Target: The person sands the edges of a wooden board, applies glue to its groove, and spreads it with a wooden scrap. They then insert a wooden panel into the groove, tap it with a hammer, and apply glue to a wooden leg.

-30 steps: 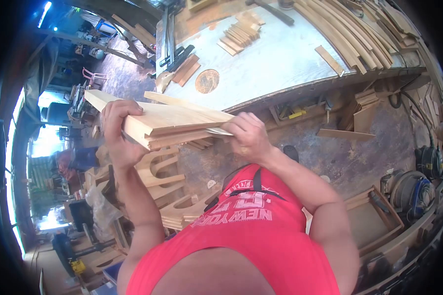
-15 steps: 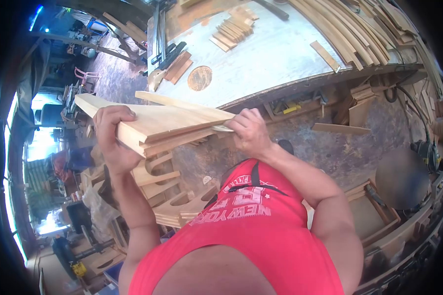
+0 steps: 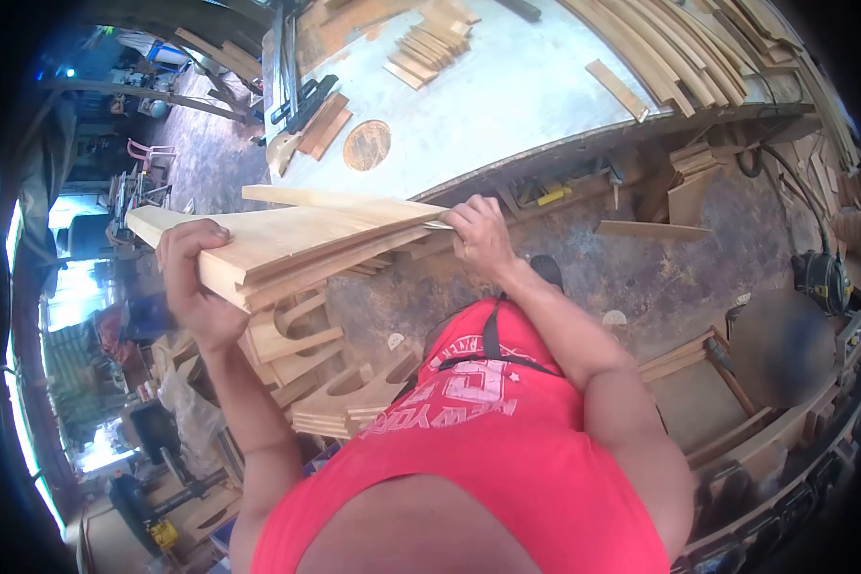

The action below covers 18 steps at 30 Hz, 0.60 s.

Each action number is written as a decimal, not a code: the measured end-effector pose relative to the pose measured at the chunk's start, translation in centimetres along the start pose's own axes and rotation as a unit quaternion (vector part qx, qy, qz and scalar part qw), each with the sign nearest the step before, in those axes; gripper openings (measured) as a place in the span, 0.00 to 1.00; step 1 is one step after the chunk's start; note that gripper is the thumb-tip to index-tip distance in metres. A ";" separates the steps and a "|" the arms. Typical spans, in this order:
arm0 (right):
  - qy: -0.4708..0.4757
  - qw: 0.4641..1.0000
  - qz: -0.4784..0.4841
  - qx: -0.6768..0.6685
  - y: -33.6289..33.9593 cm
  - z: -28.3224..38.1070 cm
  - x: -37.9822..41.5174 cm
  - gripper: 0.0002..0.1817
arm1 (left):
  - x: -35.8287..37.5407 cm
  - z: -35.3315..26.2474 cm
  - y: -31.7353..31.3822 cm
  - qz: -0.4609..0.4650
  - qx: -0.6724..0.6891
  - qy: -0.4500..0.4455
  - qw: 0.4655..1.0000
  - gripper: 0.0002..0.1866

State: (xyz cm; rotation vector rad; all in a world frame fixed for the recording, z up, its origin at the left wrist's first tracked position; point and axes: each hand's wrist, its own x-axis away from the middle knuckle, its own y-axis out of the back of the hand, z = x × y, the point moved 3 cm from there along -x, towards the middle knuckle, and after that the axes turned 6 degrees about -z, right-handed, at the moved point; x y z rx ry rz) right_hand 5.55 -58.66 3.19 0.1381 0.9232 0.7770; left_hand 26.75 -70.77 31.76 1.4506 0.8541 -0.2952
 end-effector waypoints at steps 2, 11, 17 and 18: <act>0.029 0.999 -0.025 -0.038 0.5 2.5 -1.3 0.11 | 0.0 0.0 0.3 0.006 -0.006 0.003 1.000 0.38; 0.151 0.973 -0.094 -0.145 6.5 14.8 -12.5 0.08 | -1.5 -0.2 -0.6 -0.001 -0.007 -0.008 1.000 0.39; 0.057 0.998 0.013 -0.028 1.2 2.3 -2.7 0.12 | -1.1 0.1 -0.4 0.001 0.000 -0.011 1.000 0.39; 0.054 0.998 0.025 -0.020 1.0 1.9 -2.7 0.13 | -1.0 0.1 -0.4 0.000 0.002 -0.007 1.000 0.39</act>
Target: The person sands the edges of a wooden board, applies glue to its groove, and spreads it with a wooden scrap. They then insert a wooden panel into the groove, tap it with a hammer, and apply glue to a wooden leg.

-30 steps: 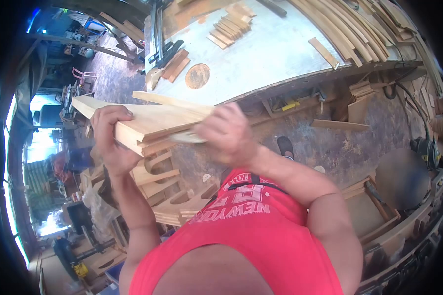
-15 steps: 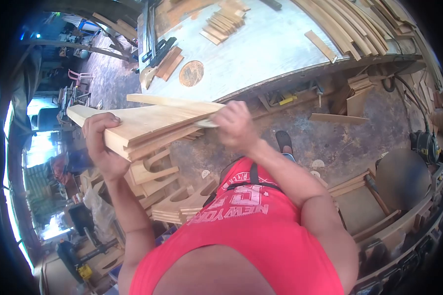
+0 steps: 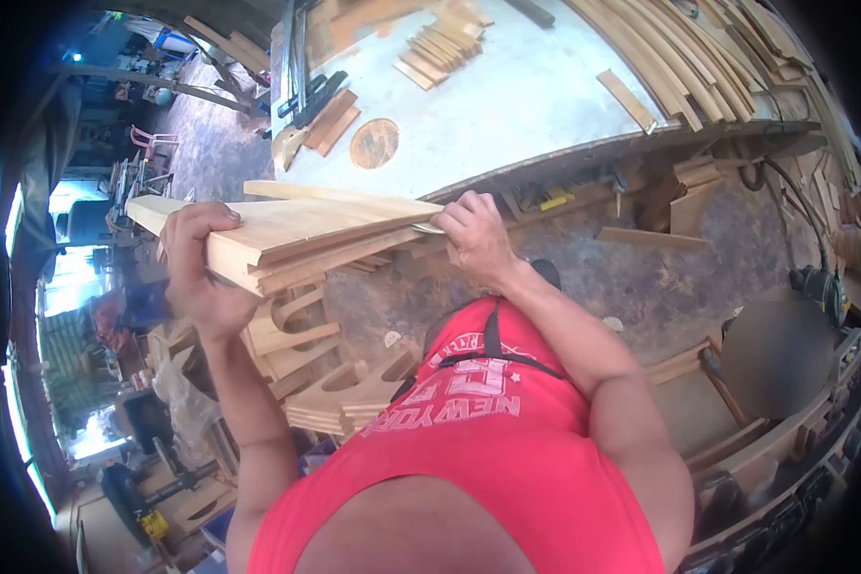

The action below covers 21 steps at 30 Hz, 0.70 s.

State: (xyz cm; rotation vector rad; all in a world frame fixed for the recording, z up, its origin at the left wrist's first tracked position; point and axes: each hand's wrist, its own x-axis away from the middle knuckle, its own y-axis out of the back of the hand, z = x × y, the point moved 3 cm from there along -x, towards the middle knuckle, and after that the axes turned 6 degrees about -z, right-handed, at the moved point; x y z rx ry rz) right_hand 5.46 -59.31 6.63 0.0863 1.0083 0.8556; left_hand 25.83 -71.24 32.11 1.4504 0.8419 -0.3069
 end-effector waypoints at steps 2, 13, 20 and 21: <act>0.046 0.997 -0.050 -0.047 0.8 3.0 -2.6 0.09 | -0.5 0.1 0.1 -0.001 -0.003 -0.001 1.000 0.38; 0.049 0.996 -0.056 -0.054 4.2 8.5 -9.7 0.09 | -1.9 1.0 -0.8 0.038 0.003 0.021 0.999 0.39; -0.172 0.955 0.184 0.158 0.7 -9.6 9.3 0.07 | -3.2 1.0 -0.9 0.040 -0.010 0.014 0.999 0.37; -0.223 0.943 0.184 0.164 2.3 -9.9 10.6 0.06 | -3.3 0.9 -0.9 0.046 -0.015 0.014 0.999 0.37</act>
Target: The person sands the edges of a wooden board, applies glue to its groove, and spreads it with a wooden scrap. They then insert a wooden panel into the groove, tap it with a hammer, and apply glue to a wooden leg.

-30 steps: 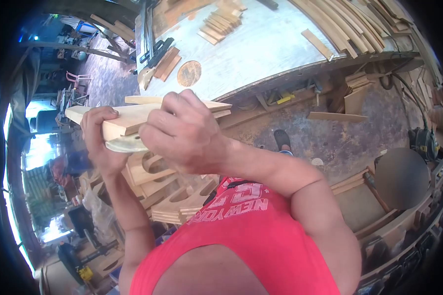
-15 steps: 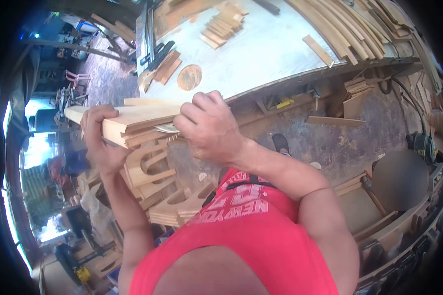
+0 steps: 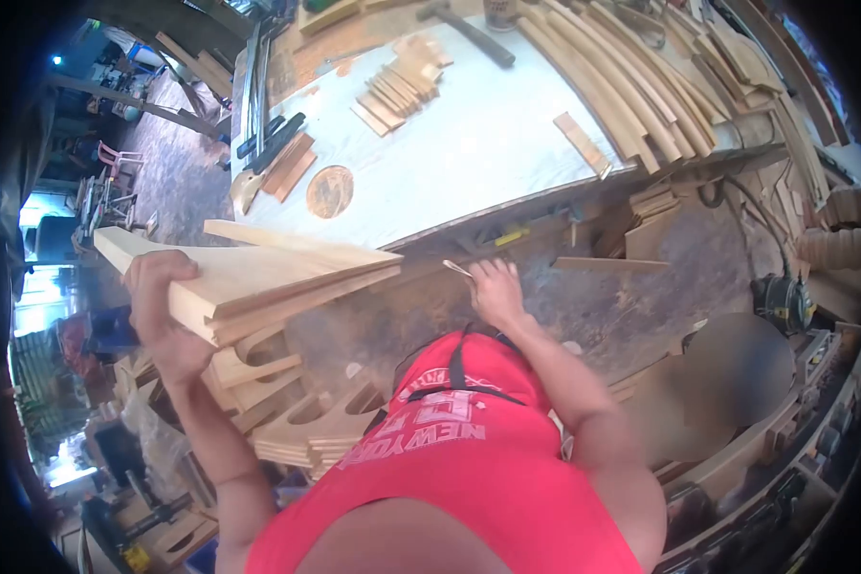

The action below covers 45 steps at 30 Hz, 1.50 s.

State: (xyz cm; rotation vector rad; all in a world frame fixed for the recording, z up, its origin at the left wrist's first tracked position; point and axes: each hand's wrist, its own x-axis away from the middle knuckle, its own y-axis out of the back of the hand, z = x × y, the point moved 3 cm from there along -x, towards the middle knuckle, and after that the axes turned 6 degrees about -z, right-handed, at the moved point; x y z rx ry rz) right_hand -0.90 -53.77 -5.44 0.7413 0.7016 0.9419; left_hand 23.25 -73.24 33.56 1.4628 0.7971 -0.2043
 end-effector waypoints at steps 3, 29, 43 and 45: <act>-0.063 0.997 -0.023 0.036 4.2 -3.2 1.6 0.05 | -0.9 -0.2 -0.6 -0.003 0.007 -0.005 1.000 0.36; -0.026 0.983 -0.144 0.115 8.4 -5.5 -22.9 0.33 | -4.6 0.5 -2.2 -0.003 0.013 0.030 0.999 0.31; -0.278 0.251 -0.124 -0.919 8.2 -17.5 -49.3 0.43 | -9.2 -2.1 -2.1 0.222 -0.080 0.131 0.963 0.20; -0.267 0.196 -0.135 -0.934 7.0 -18.5 -50.4 0.44 | -10.7 -2.7 -2.6 0.271 -0.085 0.124 0.951 0.18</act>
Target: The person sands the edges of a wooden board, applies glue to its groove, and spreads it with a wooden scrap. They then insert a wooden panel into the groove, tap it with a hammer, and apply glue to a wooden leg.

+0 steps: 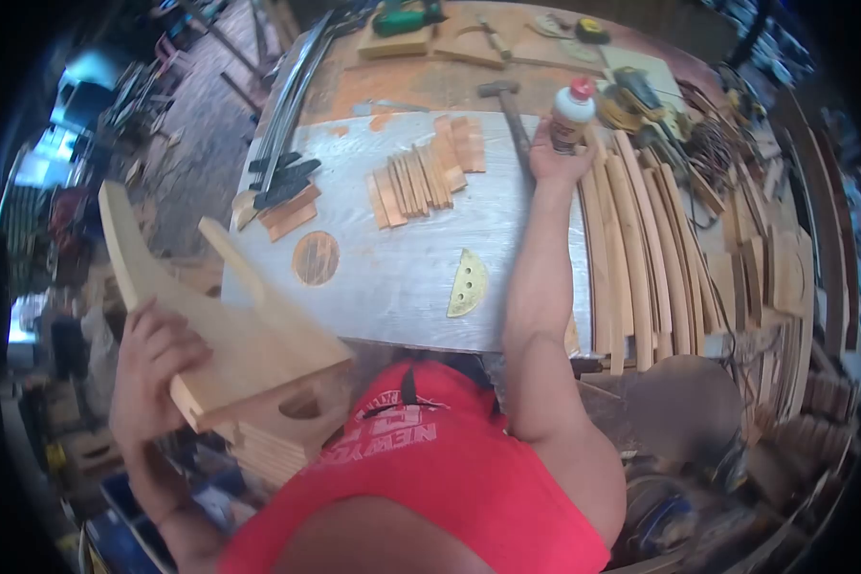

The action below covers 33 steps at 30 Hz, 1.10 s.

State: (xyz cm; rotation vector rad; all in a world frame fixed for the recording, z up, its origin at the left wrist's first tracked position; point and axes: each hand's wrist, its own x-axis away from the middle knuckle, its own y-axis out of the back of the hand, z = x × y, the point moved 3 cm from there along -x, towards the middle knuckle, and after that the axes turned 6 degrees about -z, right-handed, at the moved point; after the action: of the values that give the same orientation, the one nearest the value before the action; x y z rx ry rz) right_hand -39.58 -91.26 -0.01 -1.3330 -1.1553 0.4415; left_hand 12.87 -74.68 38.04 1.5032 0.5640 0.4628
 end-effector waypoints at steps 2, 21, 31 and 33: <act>0.010 1.000 0.001 -0.018 -0.3 0.4 -2.8 0.42 | -0.7 0.3 0.0 0.009 0.031 0.005 0.999 0.17; 0.242 0.850 0.242 0.401 -19.6 1.4 24.5 0.21 | 17.7 26.9 13.7 -0.545 0.304 0.170 0.763 0.24; 0.499 0.585 0.414 0.487 -35.1 -10.1 51.7 0.28 | 10.9 23.9 -1.4 -0.539 0.704 0.083 0.454 0.26; 0.555 0.587 0.357 0.468 -36.5 -15.5 55.5 0.31 | 9.2 21.4 -1.1 -0.516 0.674 0.087 0.521 0.23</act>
State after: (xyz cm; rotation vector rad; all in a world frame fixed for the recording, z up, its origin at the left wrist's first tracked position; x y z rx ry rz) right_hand -15.63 -63.45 57.51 -0.7126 0.7248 0.5192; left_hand 33.10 -86.03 36.02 2.0720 2.1323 -1.1097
